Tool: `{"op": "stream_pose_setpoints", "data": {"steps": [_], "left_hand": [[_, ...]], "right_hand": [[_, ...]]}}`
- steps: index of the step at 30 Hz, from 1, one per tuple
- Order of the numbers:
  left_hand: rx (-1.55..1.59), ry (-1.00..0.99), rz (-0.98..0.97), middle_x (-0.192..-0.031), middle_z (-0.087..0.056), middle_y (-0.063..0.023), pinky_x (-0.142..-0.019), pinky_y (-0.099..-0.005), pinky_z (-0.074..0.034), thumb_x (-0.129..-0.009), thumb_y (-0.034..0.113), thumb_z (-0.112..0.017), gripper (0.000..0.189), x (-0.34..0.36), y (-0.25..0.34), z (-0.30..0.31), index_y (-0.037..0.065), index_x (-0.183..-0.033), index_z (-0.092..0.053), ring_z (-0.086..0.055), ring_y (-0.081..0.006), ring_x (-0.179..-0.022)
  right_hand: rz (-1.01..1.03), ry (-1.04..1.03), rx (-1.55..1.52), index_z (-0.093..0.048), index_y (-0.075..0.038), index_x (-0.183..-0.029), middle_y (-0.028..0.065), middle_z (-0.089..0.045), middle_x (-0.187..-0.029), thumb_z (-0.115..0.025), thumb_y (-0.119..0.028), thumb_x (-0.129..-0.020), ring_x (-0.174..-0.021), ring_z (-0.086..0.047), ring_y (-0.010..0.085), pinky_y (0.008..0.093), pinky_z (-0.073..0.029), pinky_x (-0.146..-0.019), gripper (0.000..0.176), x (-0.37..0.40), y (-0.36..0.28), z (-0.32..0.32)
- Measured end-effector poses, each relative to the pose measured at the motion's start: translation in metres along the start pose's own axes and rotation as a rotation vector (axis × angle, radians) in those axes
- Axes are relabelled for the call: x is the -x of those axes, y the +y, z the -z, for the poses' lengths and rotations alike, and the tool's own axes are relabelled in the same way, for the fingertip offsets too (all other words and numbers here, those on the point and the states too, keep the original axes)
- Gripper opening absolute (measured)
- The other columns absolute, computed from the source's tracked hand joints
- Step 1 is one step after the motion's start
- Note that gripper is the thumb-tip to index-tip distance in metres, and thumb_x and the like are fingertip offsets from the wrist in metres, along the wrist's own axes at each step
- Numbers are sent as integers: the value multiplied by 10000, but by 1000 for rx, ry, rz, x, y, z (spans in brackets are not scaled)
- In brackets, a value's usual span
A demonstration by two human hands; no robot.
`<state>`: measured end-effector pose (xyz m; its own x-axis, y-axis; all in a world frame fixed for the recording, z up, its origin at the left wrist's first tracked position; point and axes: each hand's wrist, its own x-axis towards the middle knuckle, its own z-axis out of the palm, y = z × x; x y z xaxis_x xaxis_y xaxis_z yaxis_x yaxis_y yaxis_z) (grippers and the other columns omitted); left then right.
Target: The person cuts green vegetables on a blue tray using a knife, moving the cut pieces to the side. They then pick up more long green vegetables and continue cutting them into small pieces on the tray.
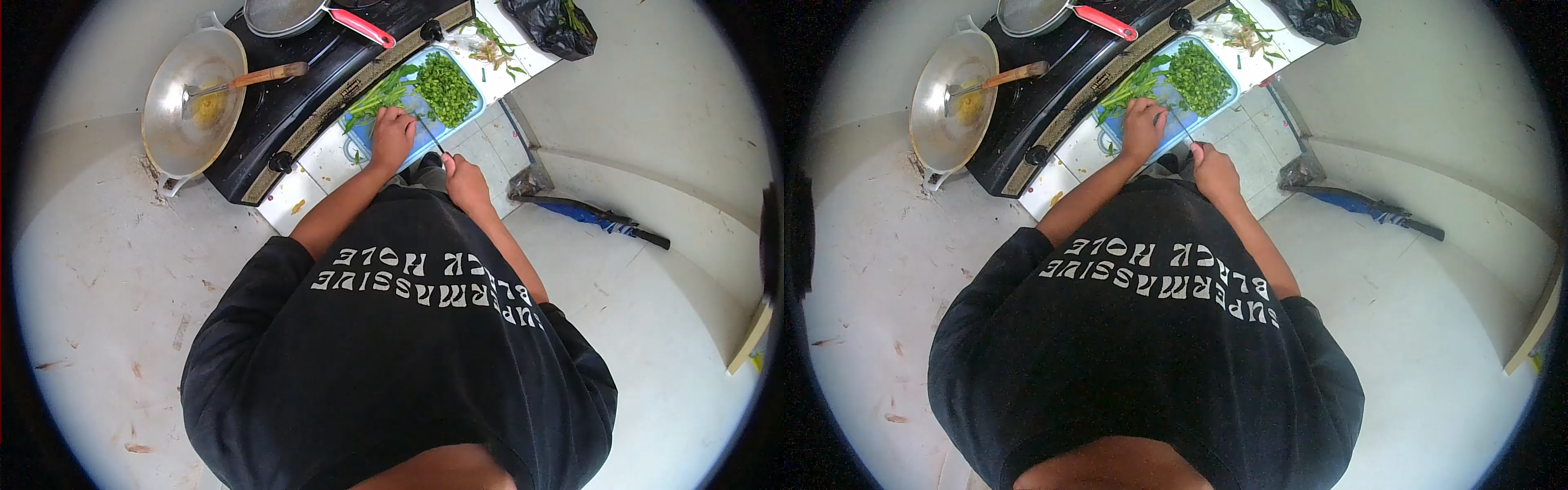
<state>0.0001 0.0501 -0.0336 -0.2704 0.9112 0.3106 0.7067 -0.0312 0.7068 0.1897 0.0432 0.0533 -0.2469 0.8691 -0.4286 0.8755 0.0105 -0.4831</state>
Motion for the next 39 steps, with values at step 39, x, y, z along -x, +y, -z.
{"op": "stream_pose_setpoints", "data": {"steps": [39], "left_hand": [[-165, -101, -45, -890, -674, -108, -829, -455, -480, -849, 127, -730, 69, 7, -2, 15, 72, -886, -747, -593, -338, -898]], "right_hand": [[-89, -11, 125, -684, -11, -1084, 303, -712, -945, -423, -458, -1073, -923, -693, 493, 578, -542, -804, 517, -1, -5, 4]]}}
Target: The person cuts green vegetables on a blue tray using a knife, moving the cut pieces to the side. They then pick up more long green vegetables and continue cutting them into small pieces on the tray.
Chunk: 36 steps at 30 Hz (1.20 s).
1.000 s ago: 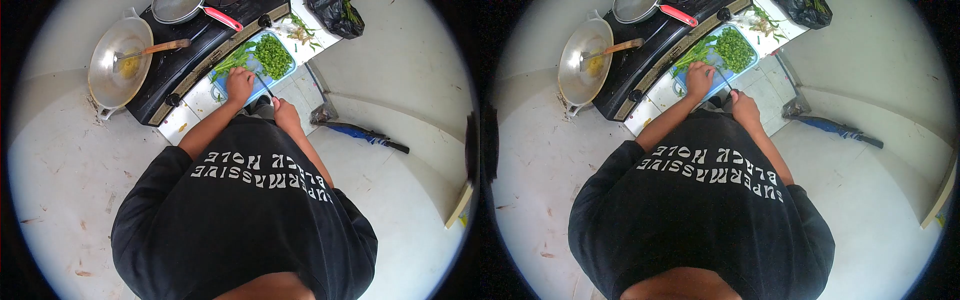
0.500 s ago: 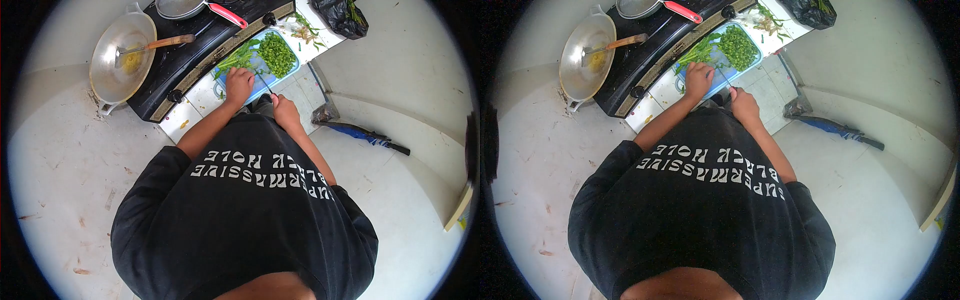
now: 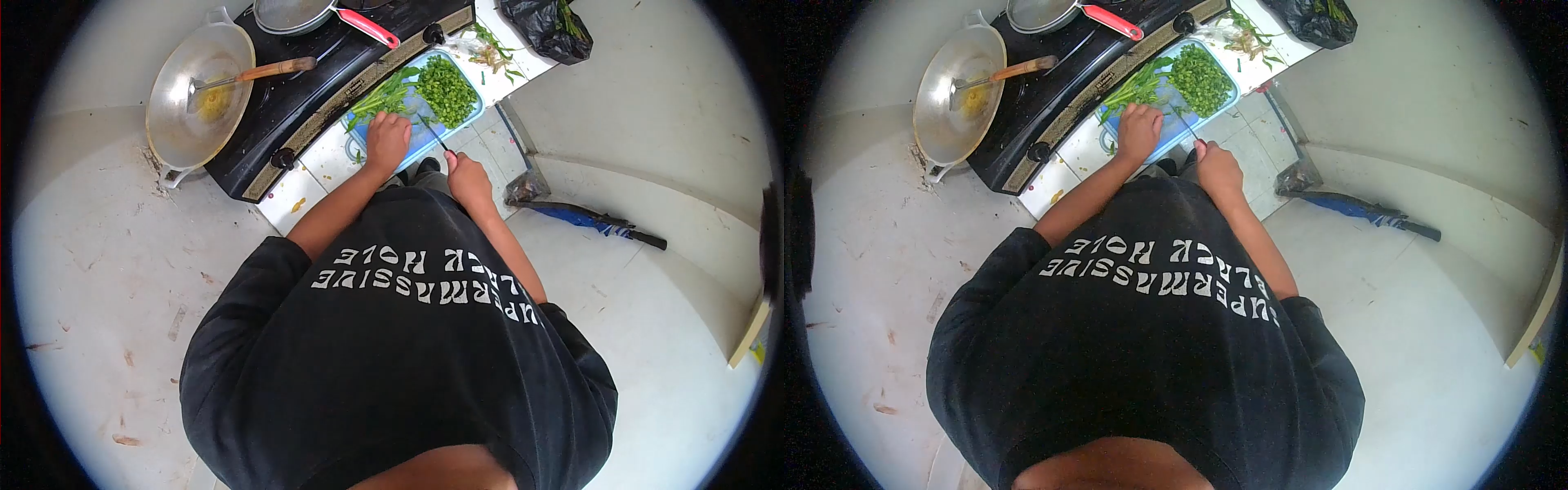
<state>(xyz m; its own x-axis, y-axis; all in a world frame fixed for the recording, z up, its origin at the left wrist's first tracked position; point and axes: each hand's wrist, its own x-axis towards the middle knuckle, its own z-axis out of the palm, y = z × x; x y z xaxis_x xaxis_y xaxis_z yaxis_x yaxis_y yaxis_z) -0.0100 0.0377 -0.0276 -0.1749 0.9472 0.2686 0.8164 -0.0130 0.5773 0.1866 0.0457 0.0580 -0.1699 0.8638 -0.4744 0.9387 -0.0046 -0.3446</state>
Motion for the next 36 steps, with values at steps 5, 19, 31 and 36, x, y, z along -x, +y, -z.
{"op": "stream_pose_setpoints", "data": {"steps": [5, 19, 31, 36], "left_hand": [[3, 21, -9, -896, -689, -118, -821, -454, -484, -840, 121, -730, 67, 0, 2, 3, 61, -868, -736, -604, -340, -898], [-11, 65, 5, -873, -685, -106, -809, -454, -475, -820, 115, -726, 52, 3, 2, -3, 66, -834, -715, -609, -328, -887], [-39, 48, 25, -880, -688, -101, -805, -460, -473, -829, 136, -728, 67, 0, 2, -2, 72, -835, -711, -613, -327, -892], [-41, 31, -2, -875, -696, -112, -801, -463, -482, -825, 131, -734, 68, 3, 2, -2, 69, -848, -721, -624, -338, -875]], "right_hand": [[-1, -16, 8, -694, -8, -1081, 309, -711, -967, -414, -465, -1073, -967, -683, 498, 578, -530, -849, 535, 1, -6, -2], [42, -39, -129, -704, 23, -1019, 326, -698, -991, -405, -461, -1074, -992, -663, 519, 561, -520, -878, 571, 6, 1, -1], [-11, -117, 64, -709, -5, -1088, 289, -720, -1048, -421, -453, -1073, -1004, -699, 470, 556, -550, -867, 533, 1, -15, 18], [-20, -210, 144, -736, -9, -1109, 274, -715, -1121, -423, -453, -1074, -1076, -684, 450, 549, -535, -920, 545, -15, -29, 45]]}}
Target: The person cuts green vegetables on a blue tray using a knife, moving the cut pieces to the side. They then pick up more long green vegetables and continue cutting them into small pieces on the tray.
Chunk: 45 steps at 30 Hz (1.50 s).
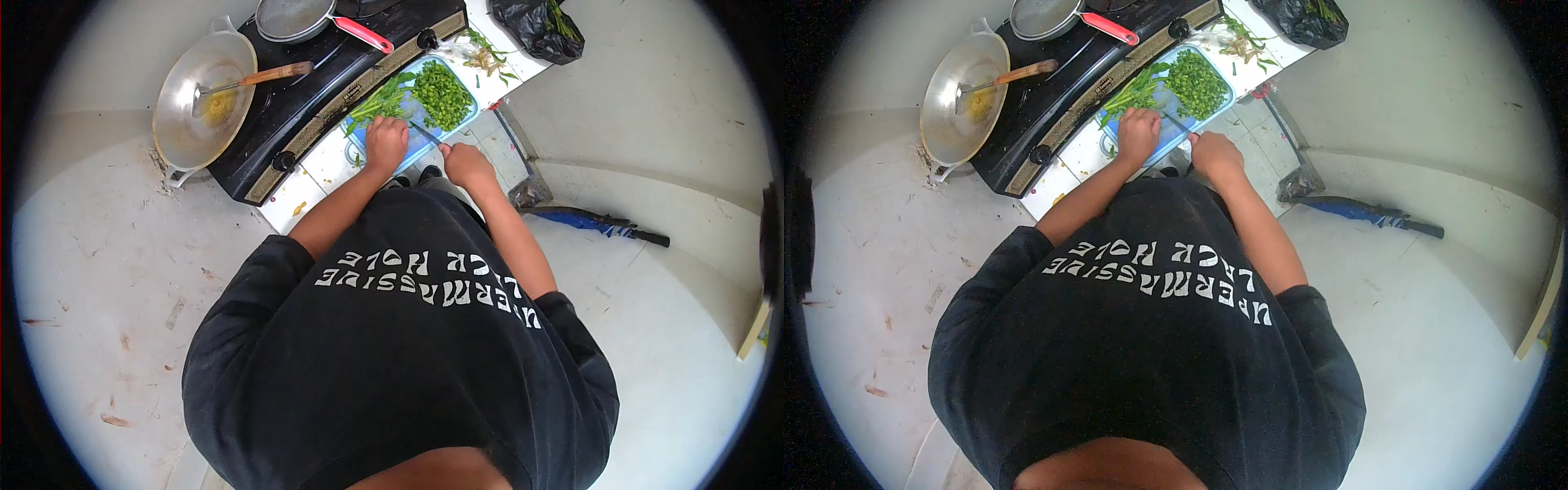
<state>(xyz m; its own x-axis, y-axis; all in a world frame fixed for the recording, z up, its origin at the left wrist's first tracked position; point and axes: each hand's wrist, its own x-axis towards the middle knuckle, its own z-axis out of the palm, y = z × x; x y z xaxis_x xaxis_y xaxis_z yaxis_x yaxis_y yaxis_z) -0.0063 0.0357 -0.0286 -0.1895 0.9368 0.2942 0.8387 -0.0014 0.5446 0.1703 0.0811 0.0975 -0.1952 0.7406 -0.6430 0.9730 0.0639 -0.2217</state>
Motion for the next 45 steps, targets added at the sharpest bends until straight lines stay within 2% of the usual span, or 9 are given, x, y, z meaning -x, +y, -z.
{"op": "stream_pose_setpoints", "data": {"steps": [9, 14, 20, 26, 30, 32, 35, 38, 45], "left_hand": [[-1, 43, 58, -865, -703, -117, -803, -456, -479, -820, 126, -736, 62, 0, 4, -6, 69, -836, -719, -628, -339, -874], [33, 62, 89, -862, -700, -120, -802, -459, -474, -819, 126, -744, 69, 1, 7, 0, 63, -834, -721, -626, -340, -871], [13, 72, 97, -861, -692, -117, -804, -458, -474, -818, 118, -747, 57, 2, 10, 1, 63, -831, -737, -622, -338, -878], [-20, 26, 24, -874, -686, -101, -811, -450, -477, -818, 112, -747, 59, 6, 7, 5, 68, -857, -753, -615, -326, -914], [-33, 20, 41, -891, -689, -91, -820, -447, -480, -814, 117, -757, 92, 8, 5, 1, 83, -897, -773, -616, -319, -918], [-5, 9, 168, -913, -694, -80, -842, -432, -479, -797, 152, -793, 137, 10, 7, 1, 108, -926, -787, -616, -307, -927], [-24, 118, 216, -955, -686, -53, -867, -423, -473, -767, 194, -834, 168, 10, 10, 6, 135, -918, -790, -601, -291, -979], [-77, 69, 309, -993, -668, -34, -889, -429, -465, -744, 226, -858, 190, 10, 13, 15, 155, -908, -791, -578, -280, -1032], [-57, 92, 355, -1010, -646, -37, -904, -446, -459, -732, 278, -864, 254, 20, 7, 12, 165, -945, -784, -566, -288, -1057]], "right_hand": [[-20, 43, -27, -717, -6, -1136, 280, -717, -1095, -416, -464, -1071, -1065, -684, 460, 543, -535, -922, 551, 20, 18, -15], [82, 142, -107, -702, 11, -1095, 306, -712, -1042, -414, -454, -1072, -1015, -685, 487, 569, -536, -886, 547, 11, 15, -25], [95, 109, -95, -702, 27, -1037, 319, -705, -994, -411, -432, -1081, -964, -676, 512, 580, -525, -869, 545, 10, 11, -41], [75, 46, -35, -707, -4, -1094, 298, -712, -1055, -411, -448, -1075, -1044, -679, 479, 560, -536, -895, 535, 2, 3, -31], [78, 30, -89, -705, 35, -1038, 330, -701, -1003, -397, -476, -1073, -1004, -671, 508, 582, -521, -891, 598, 5, 11, -29], [41, 5, -30, -705, 3, -1097, 295, -714, -1048, -404, -452, -1077, -1032, -682, 479, 555, -540, -893, 546, 8, 21, -36], [66, 103, -79, -701, 12, -1083, 307, -711, -1016, -406, -453, -1075, -996, -686, 491, 561, -542, -876, 551, 12, 24, -39], [106, 125, -109, -698, 17, -1074, 320, -706, -978, -408, -454, -1074, -962, -686, 503, 572, -542, -856, 553, 12, 26, -42], [139, 140, -117, -693, 18, -1063, 326, -703, -958, -425, -446, -1071, -944, -686, 509, 582, -540, -842, 536, 21, 15, -45]]}}
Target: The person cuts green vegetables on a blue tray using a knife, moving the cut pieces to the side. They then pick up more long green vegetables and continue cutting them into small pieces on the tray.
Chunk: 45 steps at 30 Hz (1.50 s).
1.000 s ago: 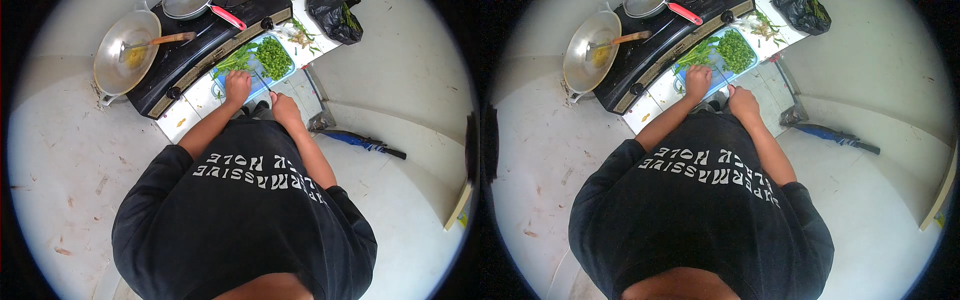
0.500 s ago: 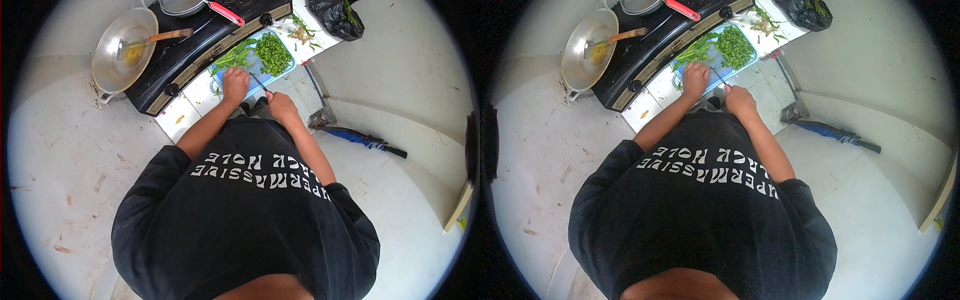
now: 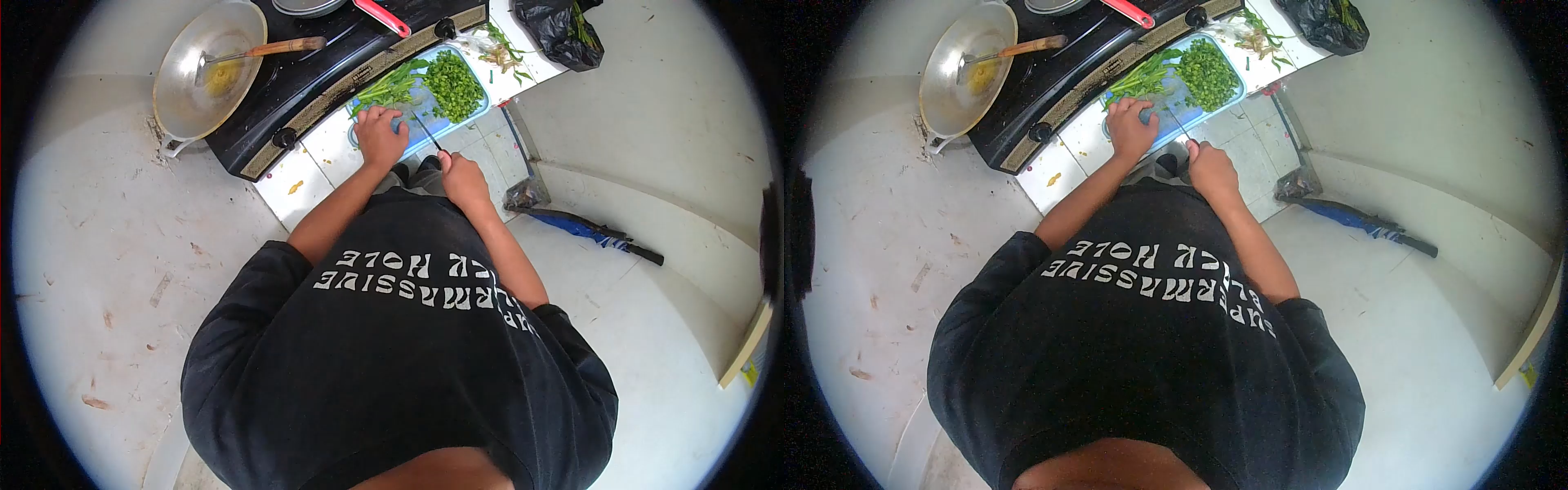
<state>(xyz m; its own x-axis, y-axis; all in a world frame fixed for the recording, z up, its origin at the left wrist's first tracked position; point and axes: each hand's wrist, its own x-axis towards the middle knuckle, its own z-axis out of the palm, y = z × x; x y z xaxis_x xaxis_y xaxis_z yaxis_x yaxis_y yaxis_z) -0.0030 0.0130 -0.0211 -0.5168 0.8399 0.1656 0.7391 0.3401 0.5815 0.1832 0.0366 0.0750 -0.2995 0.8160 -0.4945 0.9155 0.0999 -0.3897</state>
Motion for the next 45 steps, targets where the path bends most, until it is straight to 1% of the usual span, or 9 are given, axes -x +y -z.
{"op": "stream_pose_setpoints", "data": {"steps": [6, 8, 11, 14, 21, 29, 32, 39, 45], "left_hand": [[-70, 14, 96, -1137, -611, -85, -923, -472, -457, -726, 315, -877, 425, -2, 2, 3, 180, -1106, -743, -537, -312, -1130], [-35, -71, 203, -1215, -558, -85, -937, -500, -427, -727, 328, -884, 516, -5, -2, 1, 198, -1190, -699, -495, -309, -1182], [-64, -108, 320, -1231, -550, -88, -956, -508, -423, -726, 352, -895, 579, -9, 6, 6, 203, -1239, -672, -490, -317, -1192], [-82, -133, 324, -1244, -542, -88, -962, -514, -425, -728, 359, -896, 632, -11, 7, 7, 209, -1283, -632, -482, -321, -1203], [-95, -112, 322, -1247, -541, -99, -952, -522, -440, -723, 380, -899, 653, -9, 7, 11, 194, -1278, -607, -487, -330, -1213], [-97, -67, 246, -1243, -540, -104, -941, -541, -434, -717, 428, -902, 668, 0, -4, 5, 172, -1266, -619, -493, -339, -1194], [-79, -71, 258, -1241, -540, -104, -947, -538, -430, -719, 430, -902, 671, 0, -1, 9, 169, -1270, -622, -490, -337, -1194], [-54, -28, 256, -1236, -537, -110, -969, -516, -420, -714, 432, -905, 707, 2, -2, 8, 156, -1296, -614, -482, -331, -1195], [-74, -56, 232, -1240, -532, -114, -966, -518, -419, -709, 446, -904, 722, 2, -6, 11, 146, -1299, -613, -483, -329, -1189]], "right_hand": [[26, -33, 21, -691, 17, -1086, 324, -705, -963, -421, -445, -1073, -936, -691, 504, 577, -545, -838, 535, -3, 4, -18], [17, 8, 27, -693, 16, -1036, 326, -699, -923, -432, -445, -1078, -890, -680, 515, 577, -537, -816, 532, -3, 6, -22], [7, 19, 17, -693, 14, -1039, 321, -704, -931, -434, -448, -1078, -898, -685, 510, 577, -540, -813, 531, -1, 2, -19], [1, 7, 22, -696, 13, -1048, 313, -709, -939, -427, -452, -1078, -916, -690, 499, 575, -543, -820, 538, -2, -1, -16], [-70, -101, 116, -711, -4, -1082, 272, -727, -1031, -425, -436, -1074, -993, -705, 456, 541, -555, -867, 518, -3, -15, 5], [-47, 46, 60, -712, 4, -1051, 314, -708, -956, -411, -459, -1076, -940, -686, 502, 575, -542, -838, 553, -16, -9, -2], [-53, 0, 83, -711, -1, -1081, 287, -722, -1023, -412, -445, -1075, -994, -698, 470, 548, -549, -877, 535, -9, -8, 8], [8, -42, 100, -712, -3, -1068, 298, -720, -966, -427, -443, -1070, -938, -704, 481, 563, -554, -840, 523, 0, -7, -3], [-69, 78, 36, -704, -7, -1081, 302, -716, -988, -427, -446, -1070, -960, -694, 485, 573, -540, -849, 519, -20, 5, 6]]}}
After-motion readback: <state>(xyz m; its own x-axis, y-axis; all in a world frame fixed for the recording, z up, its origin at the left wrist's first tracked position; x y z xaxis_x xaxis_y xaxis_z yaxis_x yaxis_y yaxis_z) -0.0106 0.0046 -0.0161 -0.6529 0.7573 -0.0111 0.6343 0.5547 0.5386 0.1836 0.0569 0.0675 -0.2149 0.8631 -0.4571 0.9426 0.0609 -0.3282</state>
